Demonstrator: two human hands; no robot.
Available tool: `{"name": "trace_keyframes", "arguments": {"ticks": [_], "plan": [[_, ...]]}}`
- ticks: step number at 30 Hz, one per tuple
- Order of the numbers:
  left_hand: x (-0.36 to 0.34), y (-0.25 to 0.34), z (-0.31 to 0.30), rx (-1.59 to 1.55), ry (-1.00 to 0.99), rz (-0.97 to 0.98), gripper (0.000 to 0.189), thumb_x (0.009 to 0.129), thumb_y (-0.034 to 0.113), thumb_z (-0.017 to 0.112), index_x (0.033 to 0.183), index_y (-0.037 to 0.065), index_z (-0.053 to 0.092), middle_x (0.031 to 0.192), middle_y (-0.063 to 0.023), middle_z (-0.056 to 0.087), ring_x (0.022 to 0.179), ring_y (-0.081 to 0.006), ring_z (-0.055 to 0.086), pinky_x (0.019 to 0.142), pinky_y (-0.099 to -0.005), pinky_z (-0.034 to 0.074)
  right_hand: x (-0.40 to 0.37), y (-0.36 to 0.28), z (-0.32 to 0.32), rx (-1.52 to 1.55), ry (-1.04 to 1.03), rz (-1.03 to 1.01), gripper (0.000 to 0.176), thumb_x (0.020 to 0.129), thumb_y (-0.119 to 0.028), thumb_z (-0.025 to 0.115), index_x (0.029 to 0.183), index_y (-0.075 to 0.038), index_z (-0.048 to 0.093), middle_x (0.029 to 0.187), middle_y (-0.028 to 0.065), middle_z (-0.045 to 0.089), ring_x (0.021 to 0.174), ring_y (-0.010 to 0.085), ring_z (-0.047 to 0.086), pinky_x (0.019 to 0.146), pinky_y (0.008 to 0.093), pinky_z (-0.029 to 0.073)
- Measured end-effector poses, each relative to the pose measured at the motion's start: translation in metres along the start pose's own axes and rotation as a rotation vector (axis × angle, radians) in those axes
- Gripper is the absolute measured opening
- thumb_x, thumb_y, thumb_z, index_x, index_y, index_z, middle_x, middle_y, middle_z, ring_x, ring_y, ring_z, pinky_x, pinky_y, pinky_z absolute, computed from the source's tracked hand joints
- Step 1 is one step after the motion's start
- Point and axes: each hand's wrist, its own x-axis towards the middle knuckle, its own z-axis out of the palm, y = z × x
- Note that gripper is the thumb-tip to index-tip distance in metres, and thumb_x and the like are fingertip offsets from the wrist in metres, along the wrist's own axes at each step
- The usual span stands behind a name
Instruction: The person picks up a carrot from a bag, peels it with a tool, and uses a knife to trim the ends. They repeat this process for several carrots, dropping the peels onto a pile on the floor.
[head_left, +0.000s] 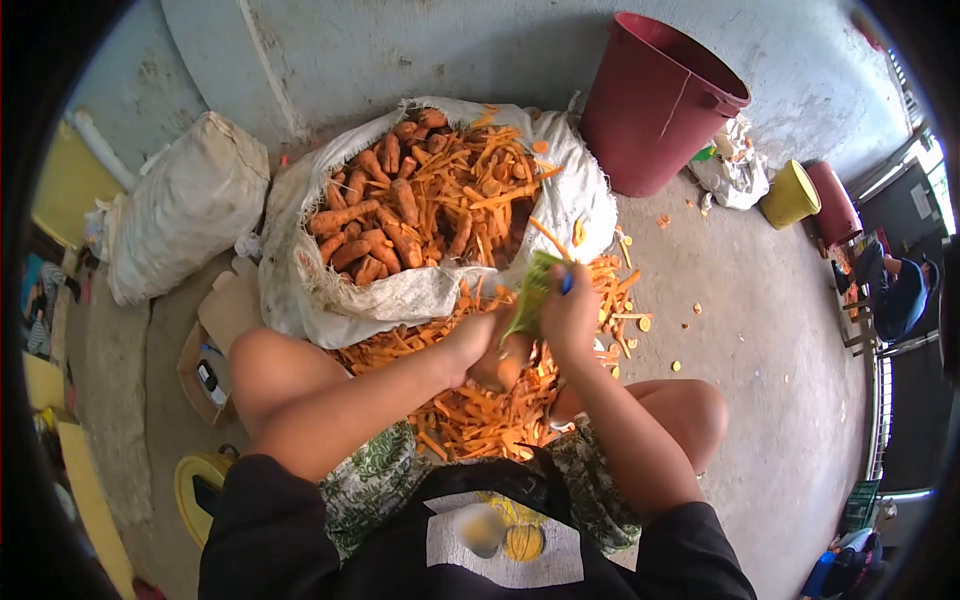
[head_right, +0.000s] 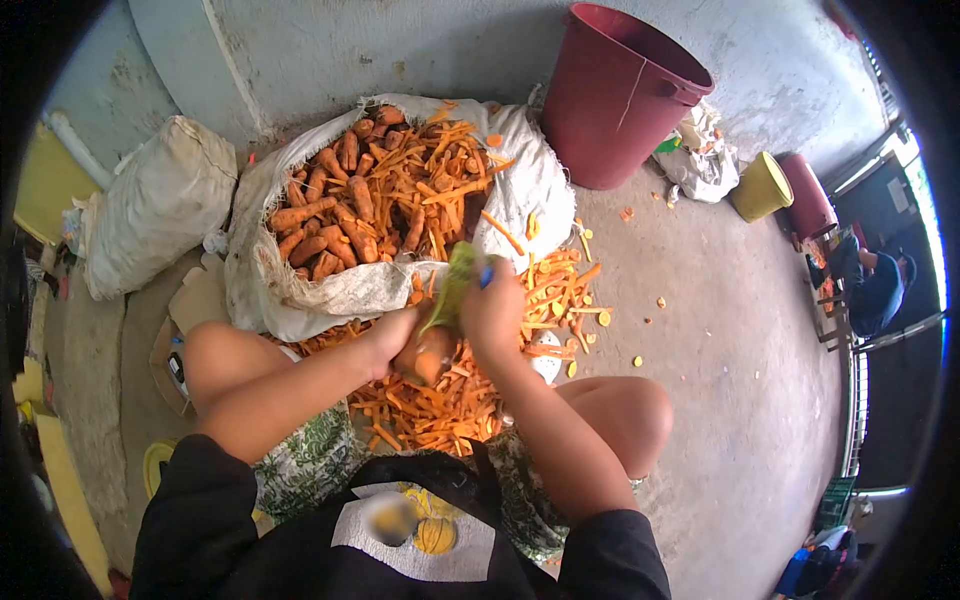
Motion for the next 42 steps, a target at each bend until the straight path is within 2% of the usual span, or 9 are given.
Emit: {"name": "trace_keyframes", "arguments": {"ticks": [2, 8, 13, 18, 21, 28, 30, 35, 42], "plan": [[-0.017, 0.007, 0.011, 0.492, 0.072, -0.143, 0.039, 0.093, 0.034, 0.031, 0.111, 0.004, 0.047, 0.099, -0.0107, 0.058, 0.081, -0.0180, 0.060, 0.069, -0.0309, 0.050, 0.037, 0.018, -0.013, -0.040, 0.149, 0.070, 0.018, 0.085, -0.017, 0.047, 0.083, 0.001, 0.051, 0.069, 0.0226, 0.056, 0.065, 0.0377, 0.056, 0.057, 0.0436, 0.042], [-0.032, 0.014, 0.002, 0.304, -0.068, -0.143, 0.041, 0.091, 0.036, 0.038, 0.114, 0.004, 0.045, 0.096, -0.0108, 0.058, 0.079, -0.0182, 0.061, 0.069, -0.0313, 0.052, 0.102, 0.075, -0.055, 0.104, 0.519, 0.225, 0.024, 0.088, -0.022, 0.046, 0.085, 0.002, 0.050, 0.067, 0.0156, 0.057, 0.056, 0.0274, 0.051, 0.054, 0.0366, 0.040], [-0.012, 0.023, -0.012, 0.079, 0.000, -0.052, 0.039, 0.090, 0.037, 0.037, 0.108, 0.004, 0.047, 0.090, -0.0116, 0.059, 0.073, -0.0225, 0.062, 0.066, -0.0364, 0.053, 0.014, -0.028, -0.024, 0.534, -0.040, 0.047, 0.024, 0.091, -0.023, 0.044, 0.084, 0.000, 0.049, 0.061, 0.0036, 0.049, 0.053, 0.0092, 0.042, 0.047, 0.0277, 0.036], [-0.016, 0.021, -0.003, 0.033, 0.028, 0.016, 0.036, 0.093, 0.034, 0.030, 0.108, 0.006, 0.048, 0.092, -0.0090, 0.060, 0.077, -0.0196, 0.061, 0.067, -0.0348, 0.052, -0.026, -0.057, -0.009, 0.199, 0.027, -0.213, 0.013, 0.082, -0.011, 0.051, 0.089, 0.000, 0.049, 0.064, 0.0212, 0.054, 0.058, 0.0335, 0.056, 0.052, 0.0409, 0.041], [-0.011, 0.015, -0.007, 0.095, 0.028, 0.047, 0.038, 0.093, 0.034, 0.029, 0.107, 0.004, 0.048, 0.091, -0.0084, 0.060, 0.077, -0.0186, 0.061, 0.067, -0.0335, 0.052, -0.016, -0.039, 0.000, 0.058, 0.030, -0.186, 0.022, 0.088, -0.021, 0.049, 0.082, 0.001, 0.049, 0.054, 0.0153, 0.047, 0.046, 0.0244, 0.042, 0.048, 0.0367, 0.037], [-0.046, 0.016, 0.006, 0.566, -0.116, -0.065, 0.044, 0.092, 0.039, 0.034, 0.110, 0.001, 0.047, 0.091, -0.0100, 0.059, 0.079, -0.0152, 0.059, 0.070, -0.0283, 0.049, 0.088, 0.052, -0.044, -0.178, 0.450, 0.144, 0.019, 0.083, -0.019, 0.049, 0.089, 0.000, 0.050, 0.072, 0.0215, 0.056, 0.067, 0.0381, 0.055, 0.058, 0.0455, 0.041], [-0.056, 0.024, 0.017, 0.474, -0.036, -0.113, 0.045, 0.090, 0.041, 0.040, 0.110, 0.001, 0.047, 0.091, -0.0092, 0.058, 0.080, -0.0147, 0.059, 0.070, -0.0277, 0.049, 0.100, 0.066, -0.050, -0.013, 0.528, 0.172, 0.021, 0.086, -0.021, 0.049, 0.087, 0.000, 0.050, 0.068, 0.0136, 0.056, 0.059, 0.0268, 0.053, 0.053, 0.0369, 0.042], [-0.031, 0.035, 0.001, 0.291, 0.067, -0.051, 0.041, 0.090, 0.038, 0.040, 0.111, 0.004, 0.047, 0.091, -0.0075, 0.057, 0.078, -0.0156, 0.058, 0.071, -0.0297, 0.050, 0.020, -0.042, -0.037, 0.697, -0.044, 0.158, 0.022, 0.087, -0.023, 0.051, 0.088, -0.001, 0.050, 0.065, -0.0004, 0.050, 0.055, 0.0052, 0.045, 0.047, 0.0235, 0.037], [-0.016, 0.032, -0.005, 0.035, -0.046, 0.036, 0.037, 0.092, 0.036, 0.031, 0.110, 0.007, 0.048, 0.098, -0.0077, 0.058, 0.082, -0.0167, 0.060, 0.071, -0.0336, 0.051, -0.024, -0.045, -0.003, 0.343, 0.001, -0.163, 0.018, 0.086, -0.018, 0.053, 0.093, -0.002, 0.049, 0.065, 0.0139, 0.053, 0.052, 0.0212, 0.049, 0.050, 0.0333, 0.041]]}}
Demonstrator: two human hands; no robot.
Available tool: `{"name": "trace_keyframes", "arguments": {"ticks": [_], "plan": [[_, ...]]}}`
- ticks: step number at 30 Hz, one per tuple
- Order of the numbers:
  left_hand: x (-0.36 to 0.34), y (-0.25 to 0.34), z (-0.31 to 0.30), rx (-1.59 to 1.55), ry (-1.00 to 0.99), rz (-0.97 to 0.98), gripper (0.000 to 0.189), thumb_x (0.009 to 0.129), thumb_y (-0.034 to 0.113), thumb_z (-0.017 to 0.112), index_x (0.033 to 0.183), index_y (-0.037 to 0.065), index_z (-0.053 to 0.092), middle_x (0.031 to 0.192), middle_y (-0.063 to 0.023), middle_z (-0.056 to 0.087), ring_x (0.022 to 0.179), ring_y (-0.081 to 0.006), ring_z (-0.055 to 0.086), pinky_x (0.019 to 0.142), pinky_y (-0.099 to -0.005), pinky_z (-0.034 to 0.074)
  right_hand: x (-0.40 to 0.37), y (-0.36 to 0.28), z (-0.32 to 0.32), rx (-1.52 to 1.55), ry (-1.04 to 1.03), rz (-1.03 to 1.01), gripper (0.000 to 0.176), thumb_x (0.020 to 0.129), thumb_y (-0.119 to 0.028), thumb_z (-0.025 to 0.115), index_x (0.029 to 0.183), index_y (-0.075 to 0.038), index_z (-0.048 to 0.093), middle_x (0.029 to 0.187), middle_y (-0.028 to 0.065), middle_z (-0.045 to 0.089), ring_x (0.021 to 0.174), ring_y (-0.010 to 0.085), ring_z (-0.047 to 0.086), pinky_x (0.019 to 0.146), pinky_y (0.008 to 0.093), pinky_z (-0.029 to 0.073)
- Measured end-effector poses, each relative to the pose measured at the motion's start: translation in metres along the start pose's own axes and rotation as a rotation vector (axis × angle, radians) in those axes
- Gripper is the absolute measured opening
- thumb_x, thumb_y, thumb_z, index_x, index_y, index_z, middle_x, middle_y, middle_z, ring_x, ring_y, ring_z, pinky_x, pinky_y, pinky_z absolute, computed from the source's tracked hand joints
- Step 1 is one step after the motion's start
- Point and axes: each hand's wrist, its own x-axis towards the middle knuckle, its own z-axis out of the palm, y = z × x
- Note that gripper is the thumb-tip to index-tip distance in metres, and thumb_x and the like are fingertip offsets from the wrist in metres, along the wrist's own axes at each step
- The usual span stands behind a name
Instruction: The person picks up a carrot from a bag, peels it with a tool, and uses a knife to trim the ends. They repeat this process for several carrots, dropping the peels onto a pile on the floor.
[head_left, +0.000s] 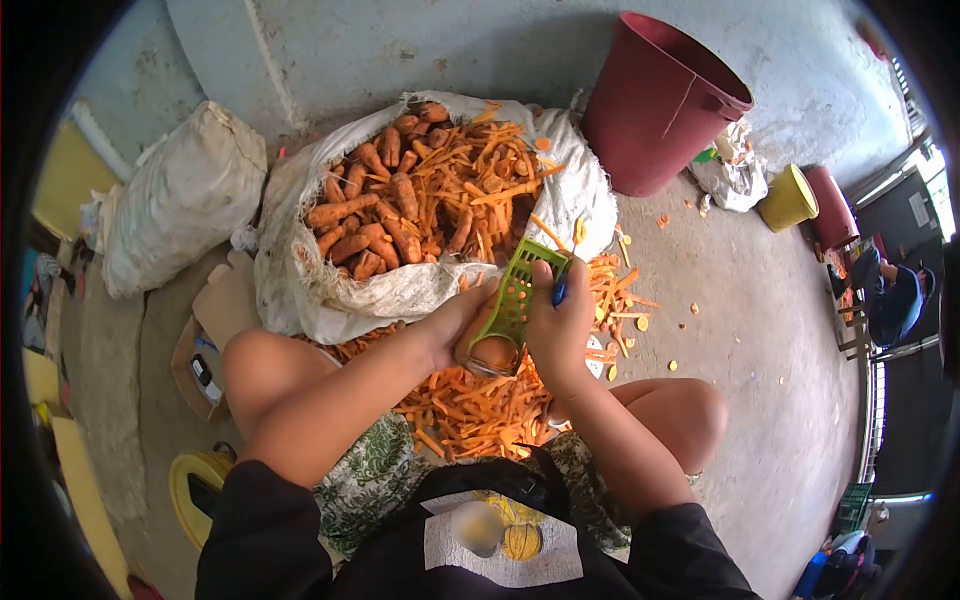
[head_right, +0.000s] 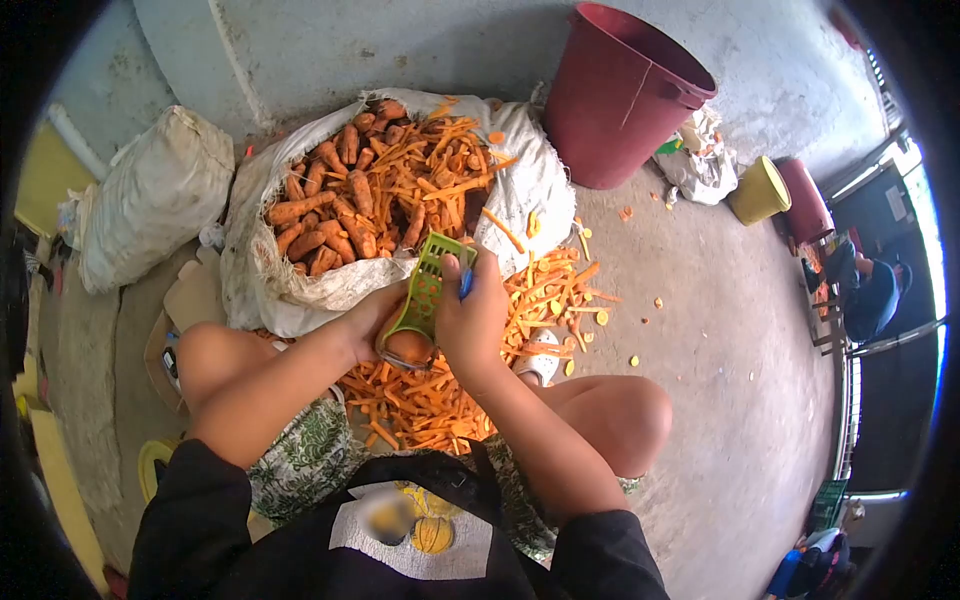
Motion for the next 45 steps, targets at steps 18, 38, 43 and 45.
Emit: {"name": "trace_keyframes", "arguments": {"ticks": [18, 38, 43, 45], "plan": [[0.004, 0.006, -0.005, 0.112, -0.066, -0.084, 0.038, 0.088, 0.039, 0.043, 0.107, 0.007, 0.049, 0.098, -0.0089, 0.059, 0.080, -0.0166, 0.061, 0.063, -0.0299, 0.053, 0.030, 0.004, -0.022, 0.288, 0.080, 0.118, 0.021, 0.090, -0.024, 0.047, 0.081, -0.005, 0.049, 0.060, -0.0038, 0.042, 0.051, 0.0040, 0.037, 0.045, 0.0199, 0.029], [-0.011, -0.007, 0.022, 0.399, -0.055, -0.230, 0.042, 0.093, 0.038, 0.031, 0.110, 0.003, 0.047, 0.096, -0.0112, 0.058, 0.084, -0.0181, 0.060, 0.071, -0.0317, 0.051, 0.081, 0.087, -0.039, -0.372, 0.391, 0.154, 0.026, 0.089, -0.022, 0.047, 0.081, 0.002, 0.050, 0.061, 0.0143, 0.049, 0.054, 0.0211, 0.043, 0.053, 0.0343, 0.037], [-0.019, -0.007, 0.027, 0.423, -0.101, -0.156, 0.042, 0.093, 0.038, 0.033, 0.111, 0.003, 0.048, 0.099, -0.0104, 0.058, 0.085, -0.0181, 0.060, 0.073, -0.0291, 0.049, 0.105, 0.120, -0.066, -0.262, 0.593, 0.420, 0.026, 0.088, -0.021, 0.048, 0.077, 0.002, 0.047, 0.059, 0.0101, 0.049, 0.053, 0.0182, 0.043, 0.052, 0.0334, 0.037], [-0.016, 0.000, 0.022, 0.239, 0.012, -0.197, 0.042, 0.092, 0.037, 0.033, 0.111, 0.003, 0.049, 0.099, -0.0107, 0.058, 0.086, -0.0185, 0.059, 0.074, -0.0312, 0.049, 0.091, 0.079, -0.057, -0.113, 0.502, 0.344, 0.029, 0.089, -0.025, 0.045, 0.078, 0.002, 0.047, 0.062, 0.0108, 0.051, 0.054, 0.0190, 0.047, 0.053, 0.0347, 0.039]]}}
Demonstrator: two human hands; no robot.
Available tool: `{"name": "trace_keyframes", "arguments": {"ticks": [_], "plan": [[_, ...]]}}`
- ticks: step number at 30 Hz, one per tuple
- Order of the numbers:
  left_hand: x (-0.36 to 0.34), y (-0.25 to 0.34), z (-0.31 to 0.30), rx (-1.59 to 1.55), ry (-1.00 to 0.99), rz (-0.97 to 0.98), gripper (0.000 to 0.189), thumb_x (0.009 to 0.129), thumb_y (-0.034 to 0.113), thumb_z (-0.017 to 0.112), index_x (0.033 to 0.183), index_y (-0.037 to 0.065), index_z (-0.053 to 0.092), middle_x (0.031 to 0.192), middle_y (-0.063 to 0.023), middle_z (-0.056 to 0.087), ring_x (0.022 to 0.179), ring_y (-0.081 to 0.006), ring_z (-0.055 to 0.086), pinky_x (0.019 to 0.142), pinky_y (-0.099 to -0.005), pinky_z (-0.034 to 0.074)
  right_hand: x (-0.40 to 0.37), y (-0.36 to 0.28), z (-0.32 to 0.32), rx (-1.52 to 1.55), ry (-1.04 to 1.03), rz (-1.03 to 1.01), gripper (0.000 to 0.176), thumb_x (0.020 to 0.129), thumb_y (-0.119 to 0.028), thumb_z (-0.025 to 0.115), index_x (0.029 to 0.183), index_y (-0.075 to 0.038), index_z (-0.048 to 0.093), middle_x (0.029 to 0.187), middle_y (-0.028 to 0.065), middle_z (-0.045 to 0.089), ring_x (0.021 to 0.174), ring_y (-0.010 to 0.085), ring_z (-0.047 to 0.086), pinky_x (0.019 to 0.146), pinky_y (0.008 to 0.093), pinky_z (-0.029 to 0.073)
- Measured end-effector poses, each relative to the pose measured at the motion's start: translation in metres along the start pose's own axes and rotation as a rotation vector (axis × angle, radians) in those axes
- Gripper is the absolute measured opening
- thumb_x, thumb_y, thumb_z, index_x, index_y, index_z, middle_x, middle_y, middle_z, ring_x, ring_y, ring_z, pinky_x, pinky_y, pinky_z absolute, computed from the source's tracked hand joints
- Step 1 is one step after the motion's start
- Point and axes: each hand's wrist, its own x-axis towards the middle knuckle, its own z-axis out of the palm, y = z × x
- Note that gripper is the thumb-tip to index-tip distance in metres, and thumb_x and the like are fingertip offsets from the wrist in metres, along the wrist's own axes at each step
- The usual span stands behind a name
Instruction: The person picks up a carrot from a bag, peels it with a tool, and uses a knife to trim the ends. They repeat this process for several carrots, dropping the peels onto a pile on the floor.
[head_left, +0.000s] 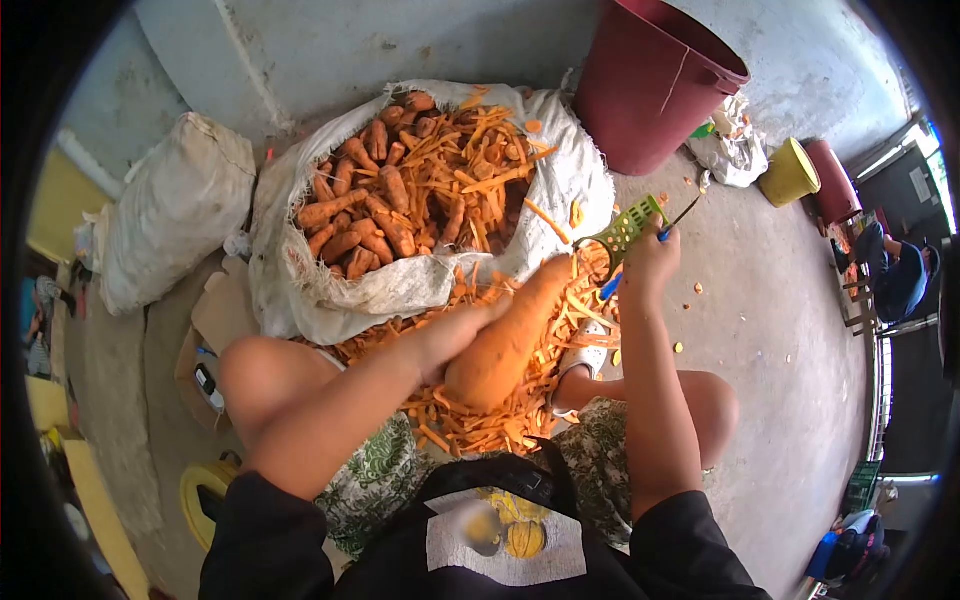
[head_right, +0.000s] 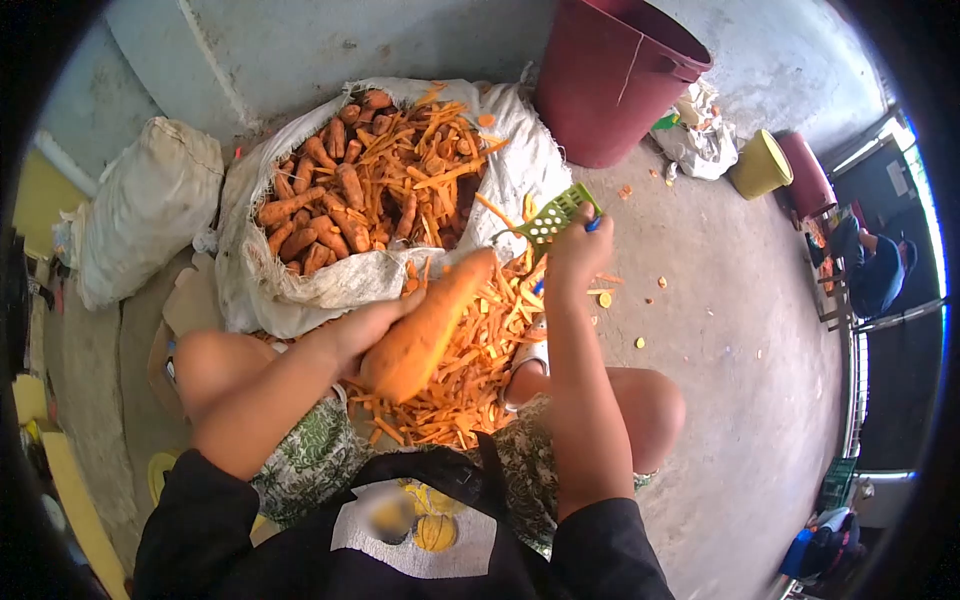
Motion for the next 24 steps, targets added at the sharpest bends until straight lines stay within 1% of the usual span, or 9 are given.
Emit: {"name": "trace_keyframes", "arguments": {"ticks": [3, 6, 8, 11, 14, 16, 19, 22, 24], "plan": [[0.038, -0.007, -0.034, -0.112, 0.041, 0.096, 0.041, 0.092, 0.039, 0.034, 0.110, 0.005, 0.049, 0.092, -0.0103, 0.060, 0.079, -0.0199, 0.061, 0.070, -0.0334, 0.052, -0.060, -0.042, -0.006, 0.284, -0.330, -0.012, 0.024, 0.091, -0.023, 0.044, 0.081, -0.002, 0.047, 0.059, 0.0026, 0.045, 0.051, 0.0082, 0.040, 0.044, 0.0253, 0.033], [0.039, -0.002, -0.032, -0.217, 0.036, 0.102, 0.038, 0.091, 0.037, 0.036, 0.107, 0.006, 0.050, 0.091, -0.0099, 0.061, 0.075, -0.0199, 0.062, 0.063, -0.0329, 0.053, -0.111, -0.051, -0.006, 0.186, -0.510, -0.144, 0.022, 0.090, -0.023, 0.045, 0.091, -0.002, 0.050, 0.066, 0.0091, 0.053, 0.054, 0.0147, 0.049, 0.048, 0.0292, 0.039], [0.040, -0.003, -0.027, -0.301, 0.001, 0.184, 0.034, 0.091, 0.033, 0.036, 0.107, 0.006, 0.050, 0.091, -0.0100, 0.061, 0.075, -0.0194, 0.062, 0.064, -0.0337, 0.053, -0.119, -0.041, 0.003, 0.200, -0.468, -0.298, 0.017, 0.088, -0.017, 0.048, 0.094, -0.001, 0.050, 0.067, 0.0148, 0.055, 0.056, 0.0247, 0.053, 0.052, 0.0339, 0.042], [0.030, -0.001, -0.010, -0.219, 0.111, 0.176, 0.034, 0.091, 0.030, 0.033, 0.108, 0.005, 0.049, 0.092, -0.0101, 0.061, 0.079, -0.0190, 0.062, 0.070, -0.0323, 0.052, -0.125, -0.043, 0.000, 0.069, -0.444, -0.321, 0.017, 0.084, -0.012, 0.051, 0.096, -0.001, 0.050, 0.067, 0.0192, 0.054, 0.059, 0.0336, 0.054, 0.053, 0.0366, 0.042], [0.034, -0.002, -0.011, -0.136, 0.195, 0.202, 0.035, 0.093, 0.029, 0.030, 0.108, 0.004, 0.049, 0.092, -0.0104, 0.061, 0.081, -0.0189, 0.061, 0.073, -0.0319, 0.051, -0.117, -0.032, 0.003, -0.011, -0.431, -0.329, 0.017, 0.081, -0.008, 0.054, 0.096, -0.001, 0.052, 0.069, 0.0216, 0.054, 0.061, 0.0364, 0.054, 0.054, 0.0371, 0.042], [0.036, -0.002, -0.014, -0.083, 0.198, 0.225, 0.036, 0.093, 0.029, 0.028, 0.108, 0.004, 0.049, 0.091, -0.0106, 0.061, 0.081, -0.0189, 0.061, 0.075, -0.0319, 0.051, -0.111, -0.027, 0.006, -0.039, -0.402, -0.308, 0.015, 0.082, -0.010, 0.052, 0.094, -0.001, 0.052, 0.069, 0.0213, 0.055, 0.061, 0.0357, 0.054, 0.054, 0.0376, 0.042], [0.023, -0.002, -0.002, 0.354, 0.128, 0.081, 0.043, 0.095, 0.033, 0.024, 0.108, 0.002, 0.050, 0.086, -0.0090, 0.060, 0.077, -0.0161, 0.061, 0.068, -0.0304, 0.051, -0.071, -0.024, 0.010, -0.177, -0.226, -0.230, 0.019, 0.086, -0.017, 0.048, 0.090, 0.001, 0.053, 0.071, 0.0206, 0.056, 0.064, 0.0336, 0.055, 0.058, 0.0394, 0.042], [0.012, -0.018, 0.010, 0.246, 0.014, 0.027, 0.039, 0.094, 0.033, 0.030, 0.105, 0.001, 0.051, 0.089, -0.0084, 0.060, 0.075, -0.0145, 0.061, 0.065, -0.0293, 0.051, -0.003, 0.015, 0.012, -0.287, 0.051, -0.224, 0.024, 0.088, -0.021, 0.046, 0.085, 0.002, 0.051, 0.073, 0.0201, 0.058, 0.065, 0.0333, 0.055, 0.059, 0.0393, 0.041], [0.006, -0.017, 0.013, 0.256, -0.012, 0.034, 0.040, 0.094, 0.034, 0.031, 0.106, 0.001, 0.050, 0.090, -0.0093, 0.060, 0.076, -0.0159, 0.061, 0.066, -0.0301, 0.051, 0.019, 0.032, 0.006, -0.278, 0.120, -0.156, 0.026, 0.088, -0.022, 0.047, 0.081, 0.003, 0.049, 0.071, 0.0179, 0.057, 0.062, 0.0289, 0.054, 0.058, 0.0374, 0.041]]}}
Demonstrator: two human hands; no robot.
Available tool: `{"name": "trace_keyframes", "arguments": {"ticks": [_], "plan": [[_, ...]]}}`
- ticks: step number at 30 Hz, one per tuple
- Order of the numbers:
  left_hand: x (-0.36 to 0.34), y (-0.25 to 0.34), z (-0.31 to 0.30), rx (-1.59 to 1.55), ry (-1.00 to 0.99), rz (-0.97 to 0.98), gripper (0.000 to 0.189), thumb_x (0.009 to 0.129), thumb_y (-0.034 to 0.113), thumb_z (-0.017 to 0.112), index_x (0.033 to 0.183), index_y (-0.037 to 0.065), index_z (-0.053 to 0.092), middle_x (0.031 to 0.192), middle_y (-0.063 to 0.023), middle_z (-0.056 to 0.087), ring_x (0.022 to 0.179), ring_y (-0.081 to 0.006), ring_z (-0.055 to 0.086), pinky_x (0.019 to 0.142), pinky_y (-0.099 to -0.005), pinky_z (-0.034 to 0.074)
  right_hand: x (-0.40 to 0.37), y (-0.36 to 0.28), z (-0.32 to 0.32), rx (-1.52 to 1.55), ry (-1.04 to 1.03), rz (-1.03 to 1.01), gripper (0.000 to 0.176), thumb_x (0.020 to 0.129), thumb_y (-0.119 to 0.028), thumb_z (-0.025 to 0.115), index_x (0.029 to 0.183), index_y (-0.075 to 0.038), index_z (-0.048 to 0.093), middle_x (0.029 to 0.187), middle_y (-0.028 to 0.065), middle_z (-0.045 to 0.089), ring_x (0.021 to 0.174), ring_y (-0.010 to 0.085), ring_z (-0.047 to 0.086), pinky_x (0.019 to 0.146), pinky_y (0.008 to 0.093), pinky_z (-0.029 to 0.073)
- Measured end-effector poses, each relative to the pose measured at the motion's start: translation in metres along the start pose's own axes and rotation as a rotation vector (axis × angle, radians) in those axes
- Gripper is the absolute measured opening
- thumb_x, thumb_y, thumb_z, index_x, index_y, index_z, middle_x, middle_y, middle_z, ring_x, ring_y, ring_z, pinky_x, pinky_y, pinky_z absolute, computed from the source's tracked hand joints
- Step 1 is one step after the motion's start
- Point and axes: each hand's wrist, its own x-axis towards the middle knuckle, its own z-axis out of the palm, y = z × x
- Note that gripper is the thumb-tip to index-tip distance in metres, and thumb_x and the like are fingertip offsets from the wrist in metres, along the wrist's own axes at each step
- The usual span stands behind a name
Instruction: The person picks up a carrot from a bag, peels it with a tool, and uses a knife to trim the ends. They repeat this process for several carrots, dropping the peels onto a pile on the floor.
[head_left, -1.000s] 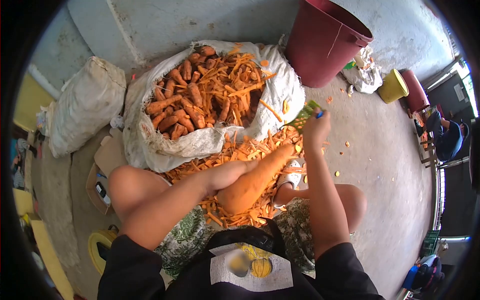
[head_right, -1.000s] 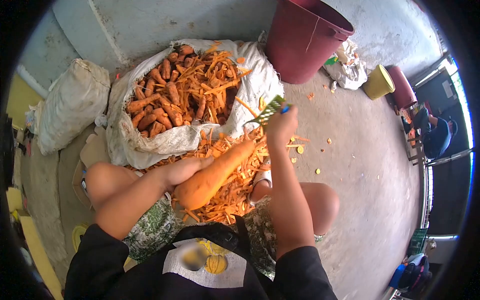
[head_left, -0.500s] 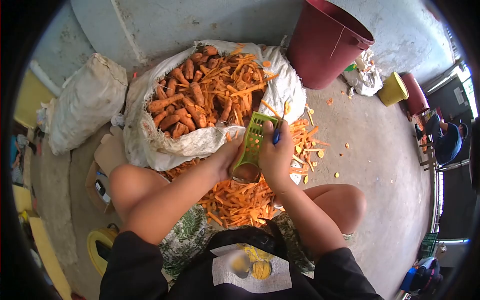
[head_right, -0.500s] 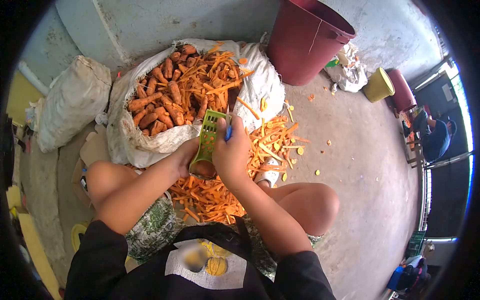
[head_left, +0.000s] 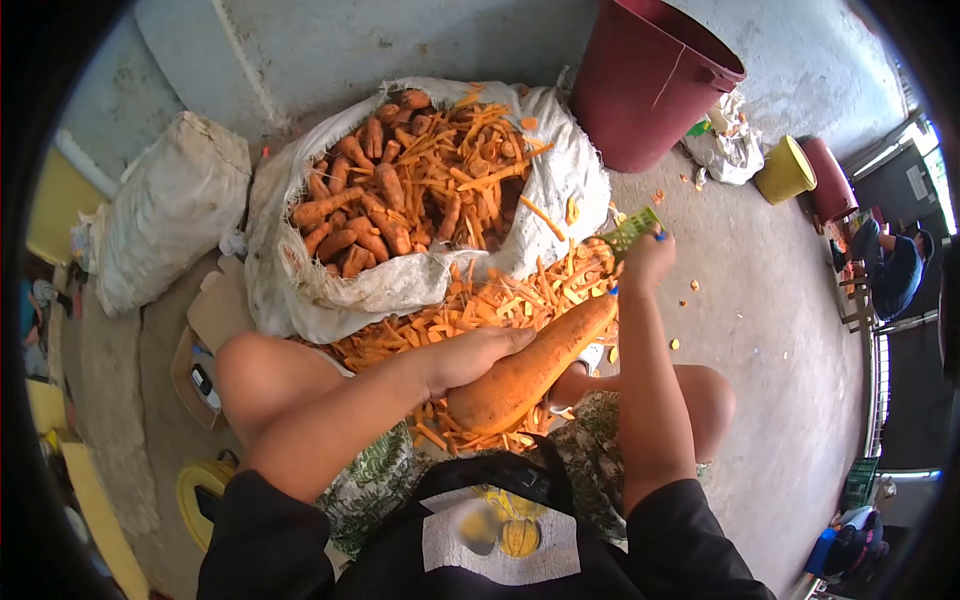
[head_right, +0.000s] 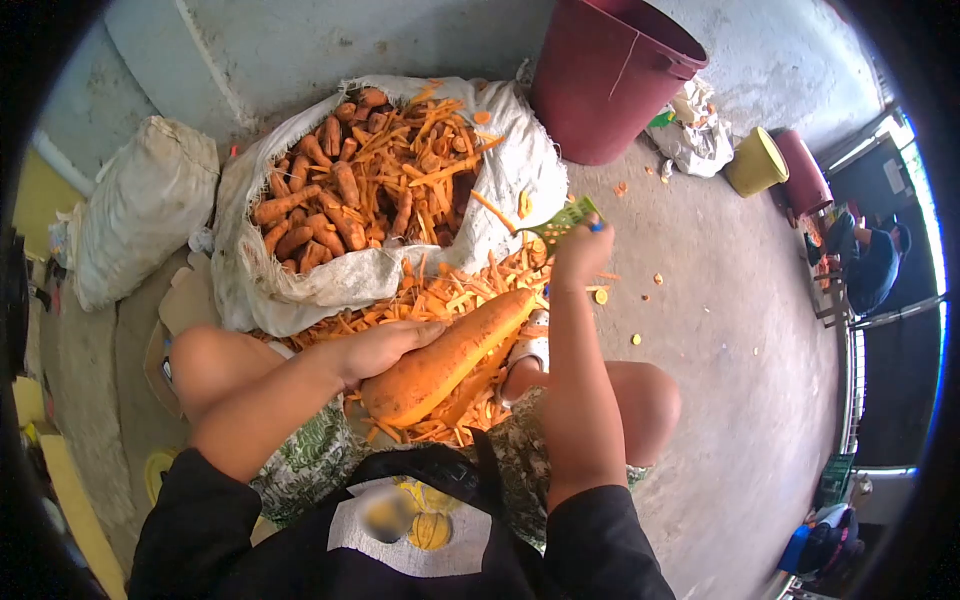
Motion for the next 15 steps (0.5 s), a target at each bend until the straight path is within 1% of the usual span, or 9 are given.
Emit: {"name": "trace_keyframes", "arguments": {"ticks": [2, 3, 5, 8, 10, 12, 13, 14, 15], "plan": [[-0.004, 0.003, -0.006, 0.007, -0.023, 0.012, 0.041, 0.093, 0.035, 0.032, 0.107, 0.001, 0.049, 0.091, -0.0101, 0.059, 0.076, -0.0172, 0.061, 0.068, -0.0309, 0.051, 0.011, 0.009, 0.002, 0.231, -0.029, 0.254, 0.027, 0.088, -0.022, 0.047, 0.079, 0.003, 0.048, 0.066, 0.0149, 0.055, 0.058, 0.0246, 0.050, 0.056, 0.0364, 0.040], [-0.005, 0.004, -0.015, -0.103, -0.075, 0.005, 0.041, 0.093, 0.036, 0.033, 0.109, 0.001, 0.047, 0.092, -0.0114, 0.059, 0.078, -0.0193, 0.061, 0.069, -0.0321, 0.051, 0.002, -0.010, -0.008, 0.281, -0.043, 0.242, 0.027, 0.089, -0.022, 0.046, 0.077, 0.002, 0.047, 0.062, 0.0088, 0.050, 0.054, 0.0168, 0.045, 0.052, 0.0337, 0.038], [0.002, 0.004, -0.027, -0.310, -0.042, -0.060, 0.042, 0.092, 0.036, 0.034, 0.114, 0.001, 0.042, 0.094, -0.0152, 0.058, 0.080, -0.0253, 0.061, 0.070, -0.0366, 0.052, -0.022, -0.035, -0.018, 0.412, -0.139, 0.197, 0.028, 0.090, -0.023, 0.046, 0.077, 0.001, 0.047, 0.061, 0.0066, 0.049, 0.053, 0.0145, 0.045, 0.051, 0.0322, 0.037], [0.019, 0.003, -0.040, -0.225, 0.049, 0.039, 0.040, 0.092, 0.035, 0.033, 0.113, 0.002, 0.043, 0.092, -0.0159, 0.058, 0.076, -0.0260, 0.061, 0.069, -0.0389, 0.052, -0.072, -0.071, -0.034, 0.622, -0.468, 0.159, 0.027, 0.091, -0.025, 0.045, 0.080, 0.000, 0.048, 0.060, 0.0012, 0.046, 0.053, 0.0086, 0.044, 0.048, 0.0276, 0.037], [0.027, 0.000, -0.044, -0.261, 0.016, 0.039, 0.038, 0.091, 0.035, 0.034, 0.107, 0.003, 0.047, 0.087, -0.0134, 0.059, 0.069, -0.0235, 0.062, 0.061, -0.0379, 0.053, -0.105, -0.093, -0.048, 0.580, -0.572, 0.038, 0.024, 0.090, -0.024, 0.046, 0.086, -0.001, 0.050, 0.061, 0.0045, 0.049, 0.054, 0.0106, 0.047, 0.049, 0.0279, 0.039], [0.030, -0.006, -0.053, -0.503, -0.256, 0.057, 0.037, 0.090, 0.037, 0.034, 0.101, 0.006, 0.051, 0.083, -0.0105, 0.060, 0.064, -0.0200, 0.061, 0.054, -0.0349, 0.053, -0.123, -0.097, -0.051, 0.478, -0.531, -0.190, 0.021, 0.090, -0.022, 0.046, 0.093, -0.001, 0.050, 0.064, 0.0099, 0.053, 0.055, 0.0141, 0.051, 0.050, 0.0291, 0.040], [0.031, -0.007, -0.052, -0.511, -0.217, 0.048, 0.034, 0.089, 0.036, 0.038, 0.097, 0.006, 0.052, 0.081, -0.0085, 0.060, 0.061, -0.0181, 0.060, 0.049, -0.0331, 0.052, -0.127, -0.097, -0.052, 0.377, -0.558, -0.227, 0.019, 0.086, -0.015, 0.050, 0.099, -0.001, 0.049, 0.070, 0.0171, 0.057, 0.058, 0.0252, 0.056, 0.053, 0.0337, 0.043], [0.032, -0.007, -0.050, -0.512, -0.218, 0.050, 0.034, 0.089, 0.036, 0.038, 0.097, 0.006, 0.052, 0.081, -0.0085, 0.060, 0.061, -0.0181, 0.060, 0.049, -0.0331, 0.052, -0.130, -0.093, -0.049, 0.377, -0.559, -0.229, 0.019, 0.086, -0.015, 0.050, 0.099, -0.001, 0.049, 0.070, 0.0171, 0.057, 0.058, 0.0252, 0.056, 0.053, 0.0337, 0.043], [0.030, -0.005, -0.046, -0.493, -0.075, 0.057, 0.034, 0.089, 0.036, 0.038, 0.098, 0.006, 0.051, 0.082, -0.0088, 0.060, 0.063, -0.0182, 0.060, 0.051, -0.0330, 0.053, -0.134, -0.088, -0.044, 0.363, -0.566, -0.258, 0.019, 0.083, -0.011, 0.051, 0.099, -0.001, 0.049, 0.071, 0.0187, 0.057, 0.061, 0.0303, 0.056, 0.055, 0.0363, 0.043]]}}
